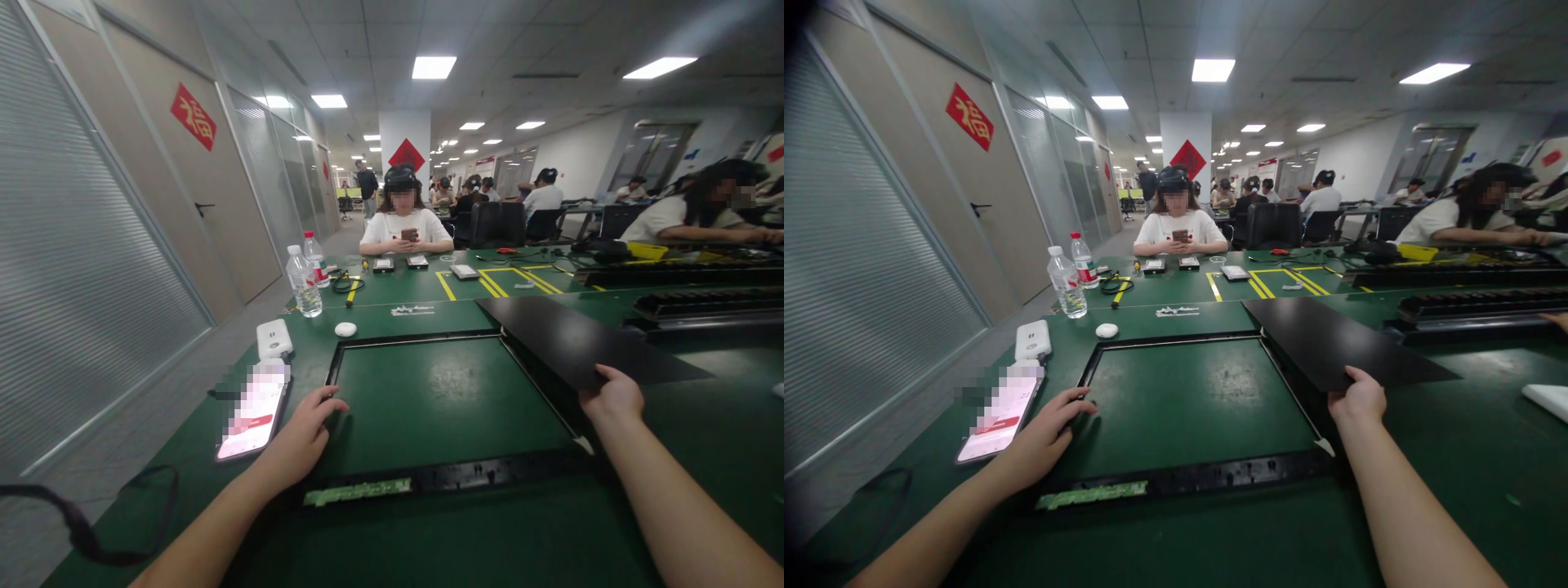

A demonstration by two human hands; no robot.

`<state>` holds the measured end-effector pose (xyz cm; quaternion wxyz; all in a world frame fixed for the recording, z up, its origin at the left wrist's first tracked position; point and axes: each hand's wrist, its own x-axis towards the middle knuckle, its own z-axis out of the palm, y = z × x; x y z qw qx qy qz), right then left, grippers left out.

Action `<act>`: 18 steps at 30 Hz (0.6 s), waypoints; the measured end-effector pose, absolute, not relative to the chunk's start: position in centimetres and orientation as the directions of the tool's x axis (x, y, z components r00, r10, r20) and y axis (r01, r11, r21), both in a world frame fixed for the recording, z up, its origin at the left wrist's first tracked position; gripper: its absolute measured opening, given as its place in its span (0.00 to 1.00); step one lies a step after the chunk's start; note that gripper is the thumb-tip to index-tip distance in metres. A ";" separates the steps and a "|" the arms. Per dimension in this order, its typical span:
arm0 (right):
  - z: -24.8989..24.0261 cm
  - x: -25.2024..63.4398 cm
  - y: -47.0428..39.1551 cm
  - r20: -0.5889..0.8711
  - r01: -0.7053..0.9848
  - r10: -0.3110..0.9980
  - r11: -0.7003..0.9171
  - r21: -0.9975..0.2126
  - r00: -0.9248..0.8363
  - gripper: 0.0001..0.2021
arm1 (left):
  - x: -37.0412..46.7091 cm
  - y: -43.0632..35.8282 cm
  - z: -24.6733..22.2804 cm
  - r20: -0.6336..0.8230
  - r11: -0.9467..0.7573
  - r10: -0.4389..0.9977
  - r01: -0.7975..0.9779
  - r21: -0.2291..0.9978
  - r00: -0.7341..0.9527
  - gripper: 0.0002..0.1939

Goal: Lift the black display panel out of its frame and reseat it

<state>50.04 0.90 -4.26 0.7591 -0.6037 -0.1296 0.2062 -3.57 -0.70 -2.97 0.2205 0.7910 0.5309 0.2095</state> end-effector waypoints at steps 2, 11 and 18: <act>-4.2 49.9 0.8 -0.190 -0.306 0.438 0.211 -0.928 0.879 0.12 | -3.7 -0.6 -3.3 0.098 -0.336 0.933 0.743 0.579 0.346 0.22; -3.3 49.1 1.0 -0.439 -0.558 0.372 0.327 -0.763 0.818 0.13 | -3.1 -0.9 -2.2 0.049 -0.350 0.923 0.780 0.518 0.382 0.26; -3.5 49.1 0.8 -0.462 -0.594 0.392 0.352 -0.724 0.796 0.12 | -2.7 -1.2 -1.7 0.040 -0.345 0.925 0.792 0.504 0.378 0.27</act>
